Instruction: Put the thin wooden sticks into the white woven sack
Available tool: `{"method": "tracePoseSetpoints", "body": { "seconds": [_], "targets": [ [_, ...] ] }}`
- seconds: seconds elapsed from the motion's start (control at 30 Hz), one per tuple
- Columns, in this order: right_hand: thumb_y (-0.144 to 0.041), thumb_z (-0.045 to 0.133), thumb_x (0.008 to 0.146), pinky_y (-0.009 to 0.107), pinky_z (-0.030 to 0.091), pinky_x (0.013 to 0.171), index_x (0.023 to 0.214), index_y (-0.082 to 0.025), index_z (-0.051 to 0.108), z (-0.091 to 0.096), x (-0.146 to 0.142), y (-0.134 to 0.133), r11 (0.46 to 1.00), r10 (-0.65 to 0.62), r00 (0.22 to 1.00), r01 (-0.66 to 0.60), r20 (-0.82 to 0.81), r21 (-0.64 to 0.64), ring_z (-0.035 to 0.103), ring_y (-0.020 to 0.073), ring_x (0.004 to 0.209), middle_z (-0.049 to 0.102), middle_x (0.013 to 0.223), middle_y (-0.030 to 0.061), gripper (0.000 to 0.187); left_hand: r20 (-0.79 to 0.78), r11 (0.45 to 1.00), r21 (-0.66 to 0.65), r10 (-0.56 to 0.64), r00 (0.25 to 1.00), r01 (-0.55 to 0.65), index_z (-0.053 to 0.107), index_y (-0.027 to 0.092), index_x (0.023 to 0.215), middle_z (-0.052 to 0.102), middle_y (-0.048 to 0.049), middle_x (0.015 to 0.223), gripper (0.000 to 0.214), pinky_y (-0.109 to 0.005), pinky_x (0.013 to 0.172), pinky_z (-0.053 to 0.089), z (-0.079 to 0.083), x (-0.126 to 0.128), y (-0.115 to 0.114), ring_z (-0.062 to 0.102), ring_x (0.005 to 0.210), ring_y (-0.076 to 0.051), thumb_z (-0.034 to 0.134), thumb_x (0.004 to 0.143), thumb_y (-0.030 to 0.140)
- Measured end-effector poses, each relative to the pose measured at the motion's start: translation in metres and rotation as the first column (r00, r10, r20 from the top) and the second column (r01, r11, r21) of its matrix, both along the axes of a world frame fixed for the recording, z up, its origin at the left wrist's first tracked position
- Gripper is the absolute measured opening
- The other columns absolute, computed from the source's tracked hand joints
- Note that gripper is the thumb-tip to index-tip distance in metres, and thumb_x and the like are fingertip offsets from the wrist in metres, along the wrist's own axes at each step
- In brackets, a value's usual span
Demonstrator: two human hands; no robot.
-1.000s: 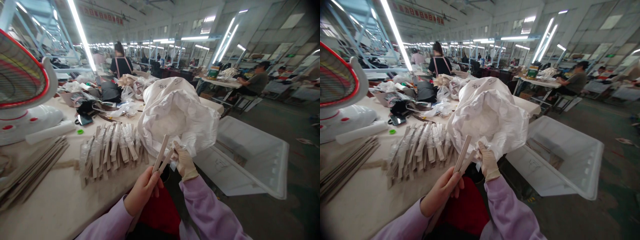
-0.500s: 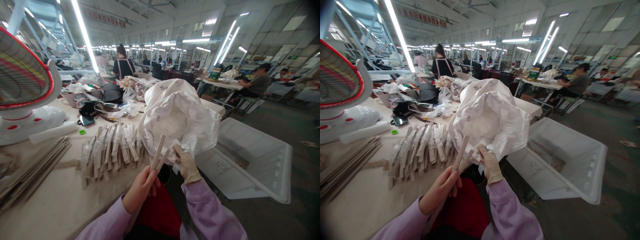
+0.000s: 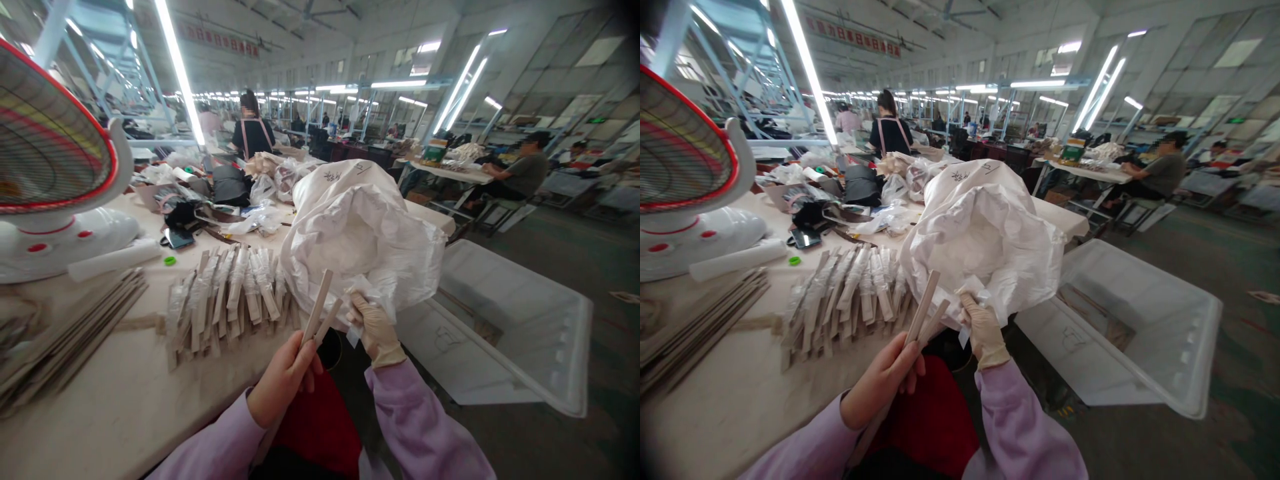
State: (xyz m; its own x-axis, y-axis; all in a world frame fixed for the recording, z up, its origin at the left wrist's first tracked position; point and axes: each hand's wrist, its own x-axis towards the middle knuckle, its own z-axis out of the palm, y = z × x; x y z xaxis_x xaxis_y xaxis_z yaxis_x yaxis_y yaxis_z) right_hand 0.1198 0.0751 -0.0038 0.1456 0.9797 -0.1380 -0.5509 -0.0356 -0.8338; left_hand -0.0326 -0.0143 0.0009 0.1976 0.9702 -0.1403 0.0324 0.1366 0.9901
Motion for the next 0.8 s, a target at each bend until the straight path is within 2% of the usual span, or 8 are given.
{"method": "tracePoseSetpoints", "body": {
  "seconds": [0.07,0.23,0.37,0.47,0.57,0.67,0.8],
  "targets": [
    [-0.031,0.08,0.055,0.017,0.027,0.033,0.054,-0.017,0.044,-0.001,0.0,-0.001,0.999,-0.008,0.999,0.007,-0.035,-0.034,0.028,0.0019,0.036,0.037,0.045,-0.0102,0.038,0.006,1.0,-0.011,-0.001,1.0,0.002,0.043,0.018,0.076,0.055,0.0032,0.061,0.031,-0.016,0.034,0.027,0.001,0.0,-0.002,0.044,0.037,-0.005,0.04,0.084,0.048],
    [-0.04,0.074,0.064,0.016,0.025,0.033,0.053,-0.019,0.035,0.0,-0.005,-0.003,0.994,0.105,0.987,-0.106,-0.125,-0.001,0.024,0.0026,0.035,0.029,0.042,-0.0114,0.045,0.03,0.999,-0.03,-0.031,0.999,0.032,0.043,0.018,0.078,0.055,0.0036,0.062,0.031,-0.016,0.034,0.026,-0.002,0.006,-0.003,0.044,0.036,-0.004,0.038,0.084,0.048],
    [-0.041,0.074,0.063,0.017,0.027,0.033,0.053,-0.019,0.039,0.004,-0.009,-0.002,0.996,0.084,0.986,-0.086,-0.141,-0.004,0.03,0.0034,0.036,0.034,0.043,-0.0101,0.042,0.022,0.999,-0.039,-0.02,1.0,0.021,0.043,0.017,0.082,0.054,0.0044,0.06,0.029,-0.015,0.033,0.025,-0.005,0.009,-0.002,0.043,0.035,-0.004,0.037,0.085,0.046],
    [-0.039,0.076,0.061,0.016,0.028,0.034,0.058,-0.017,0.05,0.004,-0.009,-0.002,0.997,0.077,0.989,-0.079,-0.123,-0.011,0.034,0.0034,0.038,0.041,0.047,-0.0088,0.034,0.033,0.997,-0.065,-0.026,0.999,0.028,0.043,0.017,0.082,0.054,0.0044,0.06,0.03,-0.015,0.033,0.025,-0.005,0.008,-0.002,0.044,0.035,-0.004,0.038,0.084,0.047],
    [-0.04,0.074,0.062,0.017,0.029,0.035,0.063,-0.016,0.056,0.0,-0.009,-0.009,0.993,0.115,0.992,-0.114,-0.048,0.026,0.033,0.0033,0.038,0.043,0.047,-0.0083,0.029,0.069,0.994,-0.098,-0.041,0.997,0.048,0.043,0.018,0.083,0.055,0.0042,0.059,0.032,-0.015,0.033,0.026,-0.001,0.007,0.001,0.046,0.036,-0.005,0.04,0.083,0.05],
    [-0.044,0.072,0.064,0.02,0.028,0.035,0.055,-0.018,0.05,-0.008,-0.011,-0.019,0.988,0.138,0.985,-0.145,0.104,0.061,0.032,0.0048,0.036,0.038,0.042,-0.0087,0.034,0.089,0.989,-0.131,-0.061,0.994,0.073,0.043,0.018,0.084,0.056,0.0038,0.057,0.033,-0.015,0.032,0.027,0.002,0.005,0.006,0.047,0.036,-0.006,0.041,0.082,0.051],
    [-0.044,0.073,0.061,0.022,0.029,0.037,0.059,-0.017,0.053,-0.014,-0.008,-0.025,0.969,0.228,0.927,-0.247,0.299,0.027,0.038,0.0069,0.04,0.043,0.044,-0.0068,0.034,0.072,0.986,-0.146,-0.07,0.995,0.08,0.041,0.018,0.085,0.058,0.0031,0.059,0.031,-0.015,0.033,0.031,0.002,-0.004,0.008,0.052,0.039,-0.007,0.042,0.082,0.049]
  ]
}}
